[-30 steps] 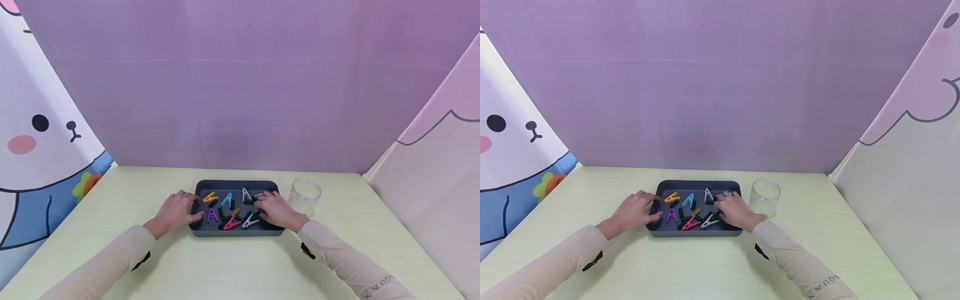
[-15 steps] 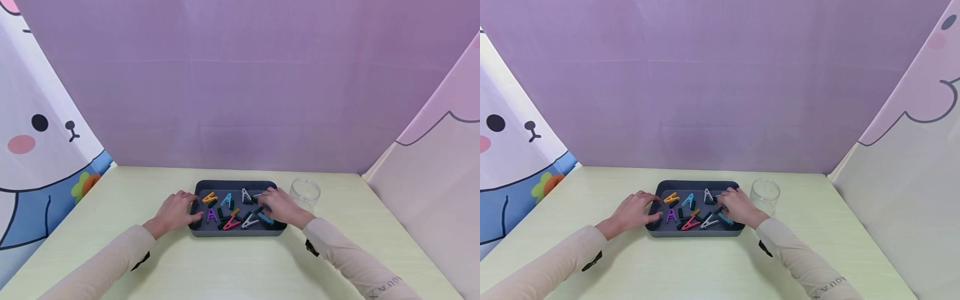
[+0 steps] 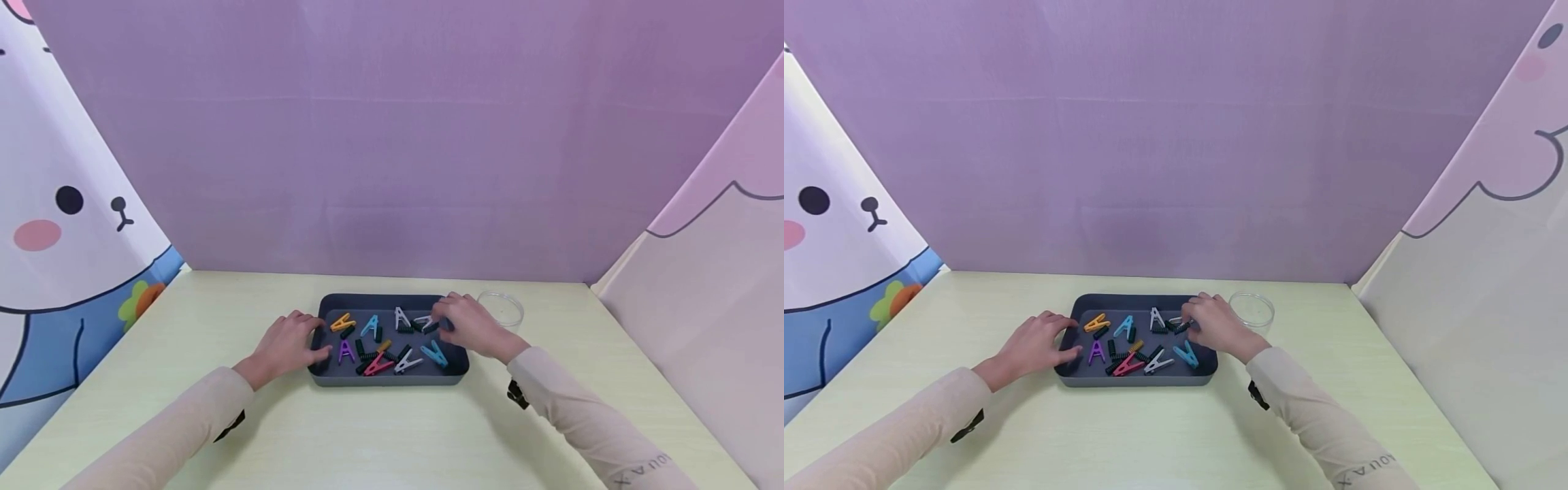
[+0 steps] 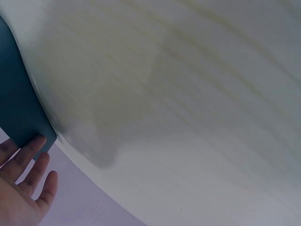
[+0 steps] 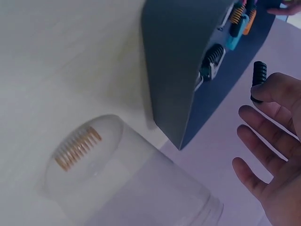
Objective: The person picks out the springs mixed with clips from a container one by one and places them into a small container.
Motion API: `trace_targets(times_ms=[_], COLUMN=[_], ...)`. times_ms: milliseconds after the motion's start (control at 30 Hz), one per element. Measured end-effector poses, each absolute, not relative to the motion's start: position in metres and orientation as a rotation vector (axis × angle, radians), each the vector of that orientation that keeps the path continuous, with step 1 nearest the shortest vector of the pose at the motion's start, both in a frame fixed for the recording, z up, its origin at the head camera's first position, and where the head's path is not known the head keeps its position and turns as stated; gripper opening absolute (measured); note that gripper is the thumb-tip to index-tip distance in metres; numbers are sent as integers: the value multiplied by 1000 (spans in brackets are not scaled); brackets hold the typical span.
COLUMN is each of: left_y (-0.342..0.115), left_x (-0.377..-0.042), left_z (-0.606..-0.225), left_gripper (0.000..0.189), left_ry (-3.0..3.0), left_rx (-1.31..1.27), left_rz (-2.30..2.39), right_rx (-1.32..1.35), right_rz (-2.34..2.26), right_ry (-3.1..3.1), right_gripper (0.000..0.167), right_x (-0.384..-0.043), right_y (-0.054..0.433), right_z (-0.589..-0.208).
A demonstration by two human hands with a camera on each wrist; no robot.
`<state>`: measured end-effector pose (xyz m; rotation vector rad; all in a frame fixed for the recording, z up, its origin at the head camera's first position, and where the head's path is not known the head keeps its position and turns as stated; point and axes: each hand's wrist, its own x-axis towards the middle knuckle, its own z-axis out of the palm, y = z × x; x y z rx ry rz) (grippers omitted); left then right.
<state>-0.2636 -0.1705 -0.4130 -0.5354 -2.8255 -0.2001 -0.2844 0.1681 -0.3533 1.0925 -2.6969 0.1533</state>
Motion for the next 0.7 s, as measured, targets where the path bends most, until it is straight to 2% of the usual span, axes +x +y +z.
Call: trace_targets(times_ms=[700], left_y=[-170], left_x=[-263], left_z=[-413], left_gripper=[55], left_ry=[-2826], left_rx=[-533], left_rz=[-195], right_rx=[933], right_rz=[280], right_ry=[-2679], right_gripper=[14], right_x=[-295], right_y=[205], right_z=[-326])
